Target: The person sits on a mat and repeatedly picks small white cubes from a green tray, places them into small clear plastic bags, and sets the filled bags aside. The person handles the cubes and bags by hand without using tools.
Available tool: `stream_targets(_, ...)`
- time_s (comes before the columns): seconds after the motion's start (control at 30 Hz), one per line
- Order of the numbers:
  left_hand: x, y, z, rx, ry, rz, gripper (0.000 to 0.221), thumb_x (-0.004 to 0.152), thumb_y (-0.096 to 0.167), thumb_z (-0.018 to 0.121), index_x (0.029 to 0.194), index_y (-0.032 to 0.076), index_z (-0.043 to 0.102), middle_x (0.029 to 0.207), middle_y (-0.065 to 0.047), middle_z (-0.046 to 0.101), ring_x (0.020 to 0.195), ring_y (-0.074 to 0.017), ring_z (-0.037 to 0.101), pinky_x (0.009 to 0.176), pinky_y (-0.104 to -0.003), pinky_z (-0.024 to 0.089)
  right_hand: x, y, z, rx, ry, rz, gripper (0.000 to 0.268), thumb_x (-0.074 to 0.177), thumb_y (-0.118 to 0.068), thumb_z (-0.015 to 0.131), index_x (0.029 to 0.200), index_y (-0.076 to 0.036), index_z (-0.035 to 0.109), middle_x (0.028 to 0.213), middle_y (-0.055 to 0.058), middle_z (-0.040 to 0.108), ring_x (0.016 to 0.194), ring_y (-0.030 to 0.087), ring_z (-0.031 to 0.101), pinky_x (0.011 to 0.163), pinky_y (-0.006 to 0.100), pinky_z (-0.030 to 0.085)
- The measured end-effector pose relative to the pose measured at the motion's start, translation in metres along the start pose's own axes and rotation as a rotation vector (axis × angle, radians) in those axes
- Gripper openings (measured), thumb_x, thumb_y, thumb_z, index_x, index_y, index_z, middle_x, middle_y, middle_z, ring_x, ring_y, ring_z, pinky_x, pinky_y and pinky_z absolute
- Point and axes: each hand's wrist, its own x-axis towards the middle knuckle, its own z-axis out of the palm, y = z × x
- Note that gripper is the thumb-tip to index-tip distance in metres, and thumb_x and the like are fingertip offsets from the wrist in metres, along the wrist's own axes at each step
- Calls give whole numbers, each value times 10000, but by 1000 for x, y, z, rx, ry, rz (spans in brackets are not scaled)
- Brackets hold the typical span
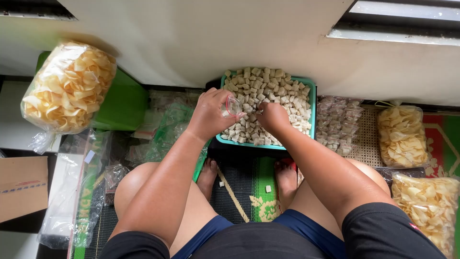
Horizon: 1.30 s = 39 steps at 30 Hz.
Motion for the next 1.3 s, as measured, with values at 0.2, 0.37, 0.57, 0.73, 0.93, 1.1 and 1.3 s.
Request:
stream_targets(0.2,-6,0,-12,-44,-48,-50,359,684,245,906,891,173,622,844,-29,679,802,-295,620,717,-395,450,8,14,5,129,50,-41,283,836,-342,768,1079,-196,769,941,16,789,993,314,745,851,488,604)
stream_targets(0.37,-6,7,-16,-50,-104,-68,325,746,232,884,940,141,640,850,-63,670,820,-316,616,747,-420,464,-31,-26,-68,461,87,-80,225,827,-292,811,1021,-180,792,879,29,770,861,222,725,764,379,587)
stream_targets(0.57,-3,12,-9,-39,-149,-43,370,738,251,886,981,117,641,861,-86,664,844,-336,626,771,-455,479,-76,-43,-116,829,140,-332,208,837,-112,871,1027,-78,796,881,96,732,778,118,630,658,252,529)
stream_targets(0.73,-2,17,5,9,-136,-28,369,748,353,876,923,152,621,809,-52,632,825,-299,624,745,-423,470,-106,-54,-137,797,164,-428,177,837,-61,867,999,-42,799,878,129,750,755,158,636,646,271,536)
stream_targets(0.93,-3,20,30,32,-200,22,390,683,391,860,893,166,620,763,-7,597,795,-254,610,726,-389,448,-113,-53,-128,484,424,-744,152,796,-68,869,928,-80,795,887,84,678,701,245,594,597,374,504)
stream_targets(1.1,-4,22,50,72,-213,37,327,692,377,800,796,177,563,710,5,552,761,-230,593,713,-364,441,-115,-57,-124,237,575,-824,124,748,-96,843,845,-143,783,1049,51,641,837,241,566,683,378,507)
stream_targets(1.3,-6,9,60,80,-209,73,333,723,421,800,771,186,570,711,3,574,784,-231,611,723,-369,451,-109,-53,-117,123,534,-853,94,767,-71,816,753,-129,744,1213,103,659,976,307,638,723,405,565)
